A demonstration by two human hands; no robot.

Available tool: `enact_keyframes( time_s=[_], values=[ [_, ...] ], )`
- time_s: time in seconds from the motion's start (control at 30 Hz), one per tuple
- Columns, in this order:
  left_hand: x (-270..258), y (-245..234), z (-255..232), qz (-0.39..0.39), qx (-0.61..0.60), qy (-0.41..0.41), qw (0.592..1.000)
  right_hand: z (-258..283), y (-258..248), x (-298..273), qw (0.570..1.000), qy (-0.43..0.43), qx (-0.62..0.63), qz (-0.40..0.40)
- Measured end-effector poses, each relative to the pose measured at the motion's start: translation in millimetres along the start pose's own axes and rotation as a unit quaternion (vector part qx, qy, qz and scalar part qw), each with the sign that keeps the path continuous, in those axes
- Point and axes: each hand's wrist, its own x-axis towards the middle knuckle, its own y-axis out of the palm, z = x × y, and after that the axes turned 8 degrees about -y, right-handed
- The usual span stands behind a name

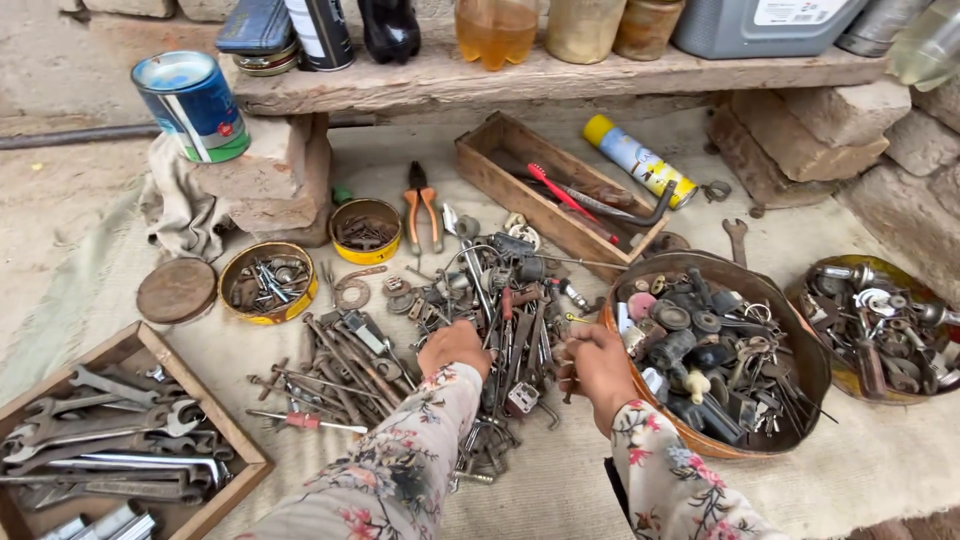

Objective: The recorder is sorting through a large collection of old metal tools and various hardware items on a ground cloth.

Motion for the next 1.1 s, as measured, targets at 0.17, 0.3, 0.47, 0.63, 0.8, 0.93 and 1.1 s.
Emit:
enact_keyframes(
  time_s=[0.17,0.3,0.47,0.63,0.8,0.93,1.1],
  values=[
    [18,-3,-4,0.092,-0.039,0.02,0.995,-14,-12,10,0.992,0.097,0.08,-0.007],
    [42,5,-3,0.187,-0.239,0.014,0.953,-56,-4,47,0.981,0.143,0.131,0.027],
    [30,-14,17,0.289,-0.428,-0.068,0.854,-84,16,72,0.993,0.097,0.047,0.042],
    [14,-31,28,0.288,-0.472,-0.075,0.83,-54,35,46,0.966,-0.001,-0.259,-0.008],
    [11,-62,30,0.138,-0.599,-0.056,0.787,-58,29,58,0.941,-0.031,-0.337,-0.009],
    [-11,-61,29,0.059,-0.524,-0.02,0.85,-52,25,52,0.943,-0.035,-0.327,-0.042],
    [-42,-8,18,0.001,-0.318,0.009,0.948,-76,7,70,0.998,0.045,0.001,0.047]
  ],
)
